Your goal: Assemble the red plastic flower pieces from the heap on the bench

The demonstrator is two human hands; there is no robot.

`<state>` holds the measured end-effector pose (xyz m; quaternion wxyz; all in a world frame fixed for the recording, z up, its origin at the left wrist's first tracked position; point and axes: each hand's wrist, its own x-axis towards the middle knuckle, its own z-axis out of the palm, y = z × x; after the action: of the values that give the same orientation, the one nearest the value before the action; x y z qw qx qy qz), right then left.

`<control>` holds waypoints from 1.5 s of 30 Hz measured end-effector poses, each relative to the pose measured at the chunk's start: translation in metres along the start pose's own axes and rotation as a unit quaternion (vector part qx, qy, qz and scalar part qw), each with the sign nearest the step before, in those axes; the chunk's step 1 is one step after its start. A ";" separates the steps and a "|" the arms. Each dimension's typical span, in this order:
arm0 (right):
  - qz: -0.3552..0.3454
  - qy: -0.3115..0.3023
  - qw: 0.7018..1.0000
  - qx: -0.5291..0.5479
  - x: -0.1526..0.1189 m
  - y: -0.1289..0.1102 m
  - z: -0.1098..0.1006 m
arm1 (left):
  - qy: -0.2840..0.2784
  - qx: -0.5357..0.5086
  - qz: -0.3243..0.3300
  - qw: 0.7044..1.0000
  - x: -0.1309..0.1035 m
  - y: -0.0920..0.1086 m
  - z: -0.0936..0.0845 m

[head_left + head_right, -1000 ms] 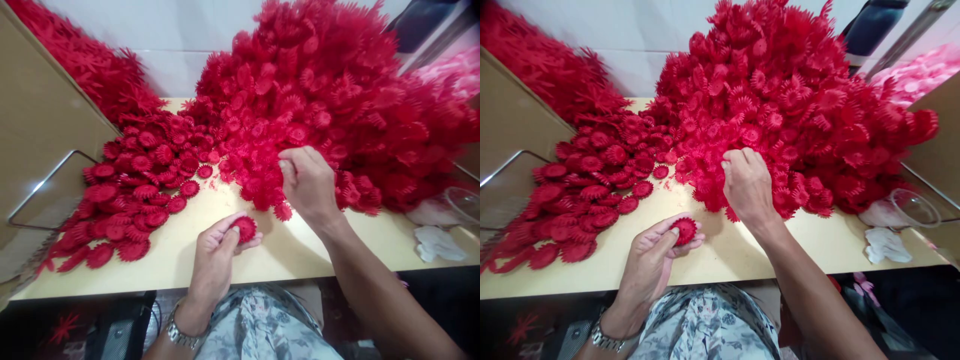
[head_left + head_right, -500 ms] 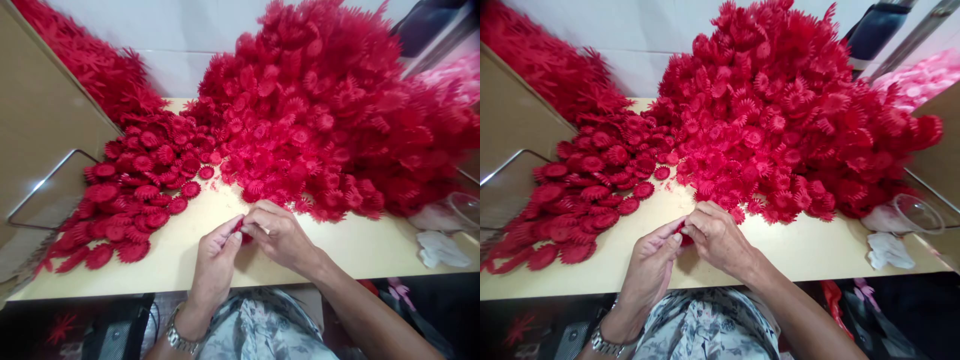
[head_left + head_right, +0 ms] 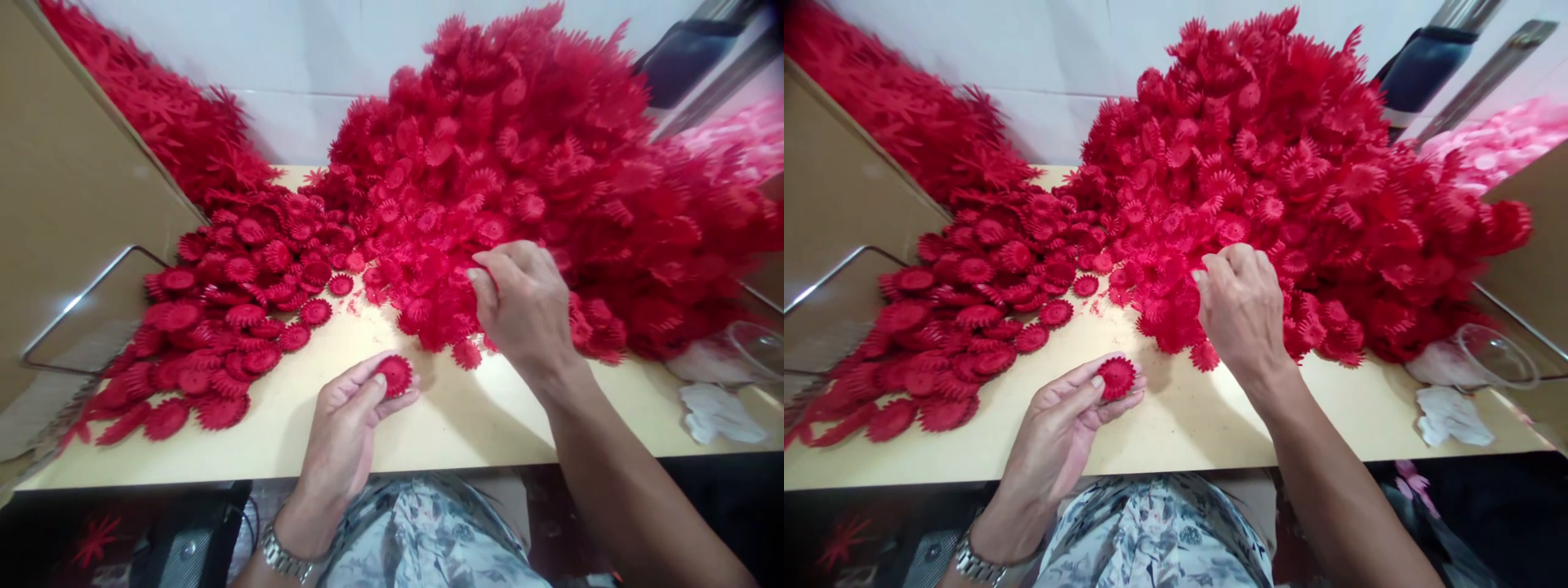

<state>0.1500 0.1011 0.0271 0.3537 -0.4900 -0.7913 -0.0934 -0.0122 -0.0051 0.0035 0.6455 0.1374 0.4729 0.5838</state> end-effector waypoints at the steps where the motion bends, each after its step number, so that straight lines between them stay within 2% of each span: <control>1: -0.020 -0.018 0.999 0.036 -0.005 -0.006 -0.002 | -0.008 -0.012 -0.004 1.000 0.000 0.000 0.000; 2: -0.045 -0.046 0.994 0.090 -0.011 -0.014 -0.004 | -0.018 -0.023 -0.005 1.000 0.000 0.000 0.000; 4: -0.095 -0.131 0.966 0.203 -0.027 -0.031 -0.005 | -0.039 -0.030 -0.004 0.999 0.000 -0.001 0.001; 6: -0.105 -0.183 0.946 0.247 -0.040 -0.045 -0.001 | -0.049 -0.018 0.004 0.999 0.000 -0.004 0.002; 12: -0.082 -0.195 0.929 0.303 -0.047 -0.050 0.007 | -0.010 0.054 0.064 0.996 0.001 -0.015 -0.003; 16: -0.025 -0.206 0.903 0.376 -0.047 -0.050 0.003 | -0.037 0.091 0.084 0.992 0.003 -0.019 -0.010; 19: 0.074 -0.236 0.870 0.427 -0.050 -0.053 0.002 | -0.042 0.103 0.094 0.989 0.002 -0.018 -0.013; 21: 0.143 -0.233 0.851 0.449 -0.049 -0.052 0.003 | -0.022 0.101 0.090 0.991 0.001 -0.016 -0.013; 23: 0.185 -0.172 0.859 0.446 -0.040 -0.045 0.004 | 0.001 0.094 0.070 0.993 -0.001 -0.012 -0.011; 25: 0.188 -0.075 0.903 0.379 -0.025 -0.033 0.005 | 0.016 0.078 0.045 0.996 -0.002 -0.009 -0.010; 27: 0.135 -0.007 0.961 0.240 -0.006 -0.017 0.005 | 0.013 0.054 0.023 0.998 -0.003 -0.005 -0.008; 28: 0.094 0.003 0.982 0.161 0.003 -0.010 0.005 | 0.007 0.041 0.016 0.999 -0.003 -0.004 -0.007; 30: 0.028 0.003 0.999 0.040 0.012 -0.002 0.002 | -0.003 0.018 0.005 1.000 -0.002 -0.002 -0.006; 31: 0.010 -0.004 1.000 0.018 0.013 -0.002 0.000 | -0.006 0.004 0.003 1.000 -0.002 -0.001 -0.006; 33: -0.022 -0.053 0.996 0.068 0.004 -0.011 -0.004 | -0.010 -0.021 0.002 1.000 -0.001 -0.001 -0.006; 35: -0.067 -0.148 0.969 0.186 -0.013 -0.027 -0.005 | -0.020 -0.032 0.003 0.999 0.000 -0.001 -0.006; 37: -0.088 -0.217 0.942 0.242 -0.030 -0.043 -0.002 | -0.030 -0.019 0.009 0.999 0.000 -0.003 -0.006; 40: -0.079 -0.222 0.935 0.266 -0.044 -0.053 0.005 | -0.017 0.020 0.038 0.999 0.001 -0.010 -0.007; 43: -0.072 -0.209 0.926 0.307 -0.046 -0.052 0.008 | 0.003 0.068 0.072 0.995 0.001 -0.017 -0.010; 45: -0.041 -0.206 0.919 0.332 -0.045 -0.052 0.008 | 0.010 0.089 0.086 0.992 0.002 -0.018 -0.011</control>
<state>0.1149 0.0472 0.0026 0.3209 -0.3196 -0.8517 0.2637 -0.0094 -0.0131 -0.0162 0.5736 0.2284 0.5157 0.5940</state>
